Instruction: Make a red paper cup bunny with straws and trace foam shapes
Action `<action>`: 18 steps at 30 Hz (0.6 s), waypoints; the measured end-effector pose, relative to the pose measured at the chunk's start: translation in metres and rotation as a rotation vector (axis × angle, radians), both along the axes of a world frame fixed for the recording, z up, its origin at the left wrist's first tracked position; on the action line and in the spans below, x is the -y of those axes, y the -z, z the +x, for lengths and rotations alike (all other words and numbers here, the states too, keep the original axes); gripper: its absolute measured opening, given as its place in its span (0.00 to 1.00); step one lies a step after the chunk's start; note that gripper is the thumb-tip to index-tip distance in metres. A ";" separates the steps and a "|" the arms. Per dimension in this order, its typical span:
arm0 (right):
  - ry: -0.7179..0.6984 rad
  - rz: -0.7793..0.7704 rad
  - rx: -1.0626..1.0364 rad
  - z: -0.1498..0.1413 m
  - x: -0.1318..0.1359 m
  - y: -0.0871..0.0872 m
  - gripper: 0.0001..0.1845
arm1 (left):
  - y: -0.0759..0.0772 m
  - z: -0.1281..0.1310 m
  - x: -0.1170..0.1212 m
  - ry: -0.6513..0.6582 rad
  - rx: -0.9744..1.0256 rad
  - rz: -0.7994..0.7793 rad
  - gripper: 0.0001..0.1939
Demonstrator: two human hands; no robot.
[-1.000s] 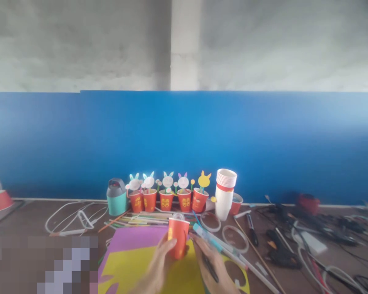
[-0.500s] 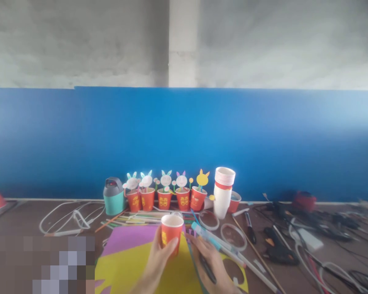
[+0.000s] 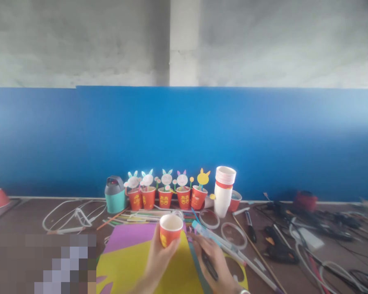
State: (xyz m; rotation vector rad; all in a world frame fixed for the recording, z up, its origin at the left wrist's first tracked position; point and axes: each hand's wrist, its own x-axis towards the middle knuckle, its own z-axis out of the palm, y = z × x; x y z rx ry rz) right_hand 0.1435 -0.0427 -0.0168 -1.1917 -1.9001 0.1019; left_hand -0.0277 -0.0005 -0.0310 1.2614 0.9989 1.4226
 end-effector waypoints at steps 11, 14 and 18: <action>-0.028 -0.008 -0.016 0.002 -0.003 -0.001 0.17 | 0.000 0.003 -0.003 -0.009 0.032 0.016 0.23; -0.046 -0.034 -0.020 0.002 -0.003 -0.002 0.18 | -0.002 0.003 -0.001 -0.030 0.059 0.010 0.23; -0.057 -0.044 -0.018 0.003 0.001 -0.007 0.18 | -0.001 0.004 -0.003 -0.001 0.044 -0.012 0.25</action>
